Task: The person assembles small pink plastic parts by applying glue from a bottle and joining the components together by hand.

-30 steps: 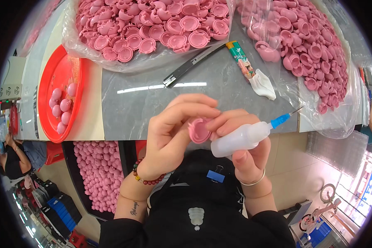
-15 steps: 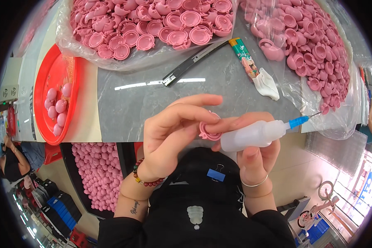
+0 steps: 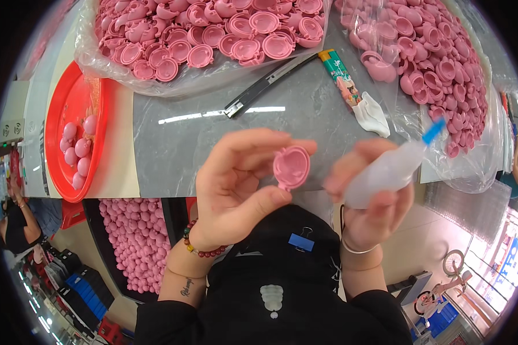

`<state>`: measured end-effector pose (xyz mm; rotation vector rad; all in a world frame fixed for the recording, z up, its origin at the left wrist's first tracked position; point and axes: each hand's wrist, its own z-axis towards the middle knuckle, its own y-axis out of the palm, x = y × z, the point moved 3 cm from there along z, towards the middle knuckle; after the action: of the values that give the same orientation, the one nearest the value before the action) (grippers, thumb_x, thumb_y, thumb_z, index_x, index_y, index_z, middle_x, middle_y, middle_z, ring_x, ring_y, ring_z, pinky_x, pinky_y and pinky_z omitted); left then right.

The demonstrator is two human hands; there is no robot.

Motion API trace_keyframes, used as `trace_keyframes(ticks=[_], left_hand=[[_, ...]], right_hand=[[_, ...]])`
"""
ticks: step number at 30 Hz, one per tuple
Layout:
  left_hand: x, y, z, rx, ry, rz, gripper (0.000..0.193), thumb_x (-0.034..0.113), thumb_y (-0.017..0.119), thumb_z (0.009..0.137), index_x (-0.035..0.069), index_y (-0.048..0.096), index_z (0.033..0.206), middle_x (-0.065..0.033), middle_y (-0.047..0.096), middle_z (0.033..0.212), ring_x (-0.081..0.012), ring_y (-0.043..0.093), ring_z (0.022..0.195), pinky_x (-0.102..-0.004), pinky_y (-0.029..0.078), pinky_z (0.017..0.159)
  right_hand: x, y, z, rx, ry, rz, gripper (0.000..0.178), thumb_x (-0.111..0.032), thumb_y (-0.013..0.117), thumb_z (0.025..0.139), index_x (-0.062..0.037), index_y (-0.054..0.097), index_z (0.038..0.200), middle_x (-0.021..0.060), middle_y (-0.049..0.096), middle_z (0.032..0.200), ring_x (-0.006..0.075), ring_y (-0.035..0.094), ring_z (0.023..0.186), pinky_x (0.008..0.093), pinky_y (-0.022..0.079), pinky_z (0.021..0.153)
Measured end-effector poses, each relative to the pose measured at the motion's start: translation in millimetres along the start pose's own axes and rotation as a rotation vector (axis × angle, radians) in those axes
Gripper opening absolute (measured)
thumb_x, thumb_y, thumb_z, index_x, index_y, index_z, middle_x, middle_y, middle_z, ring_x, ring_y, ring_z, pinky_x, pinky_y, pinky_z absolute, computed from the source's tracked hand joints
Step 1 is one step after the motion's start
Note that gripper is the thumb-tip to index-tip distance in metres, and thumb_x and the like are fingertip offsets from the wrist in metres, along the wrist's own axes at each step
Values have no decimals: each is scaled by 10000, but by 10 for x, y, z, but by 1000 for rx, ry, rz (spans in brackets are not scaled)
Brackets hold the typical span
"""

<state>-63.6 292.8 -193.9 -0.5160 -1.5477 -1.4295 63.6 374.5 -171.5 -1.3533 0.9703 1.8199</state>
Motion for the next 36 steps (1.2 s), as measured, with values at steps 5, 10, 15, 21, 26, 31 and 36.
trace_keyframes(ticks=[5,10,15,21,26,31,36], left_hand=[[-12,-66,26,-18,-85,-207,443,-57,566,751,-53,399,1161,-227,483,1154,-221,541,997,-312,477,815],[-18,-39,38,-61,-118,-217,446,-56,568,749,-59,395,1160,-233,482,1151,-215,556,969,-302,499,788],[-33,-36,37,-45,-70,-214,418,-48,571,750,-67,410,1136,-223,498,1135,-207,552,973,-299,490,802],[-32,-41,45,-48,-66,-161,412,-40,581,749,-65,419,1127,-222,503,1132,-195,552,970,-279,485,785],[-26,-39,39,-46,-67,-155,412,-38,583,749,-69,421,1126,-223,502,1132,-200,548,980,-289,481,798],[-34,-41,39,-83,-61,-167,409,-41,580,750,-76,423,1126,-227,501,1132,-212,542,994,-301,474,818],[-34,-40,39,-72,-51,-156,409,-39,581,752,-80,424,1127,-229,500,1130,-219,539,1001,-325,464,842]], right_hand=[[12,-215,200,15,-179,65,620,-392,541,798,75,375,1170,-8,347,576,76,283,495,227,186,427],[-142,-141,226,41,-464,-95,564,-442,511,797,43,486,1085,18,367,657,100,273,518,247,194,437],[-176,-6,119,-201,-659,-263,723,-646,395,766,46,538,917,73,431,681,140,337,511,253,233,423],[-196,41,60,-203,-563,-351,723,-656,371,766,37,544,871,74,447,664,150,381,516,251,267,419],[-195,64,63,-189,-572,-393,717,-651,363,775,37,550,856,69,441,646,144,370,497,251,264,413],[-196,46,59,-177,-580,-389,715,-646,355,781,37,552,854,71,439,641,144,369,493,253,258,411],[-187,27,66,-166,-586,-377,708,-637,353,788,39,552,850,73,438,636,145,372,495,253,258,413]])
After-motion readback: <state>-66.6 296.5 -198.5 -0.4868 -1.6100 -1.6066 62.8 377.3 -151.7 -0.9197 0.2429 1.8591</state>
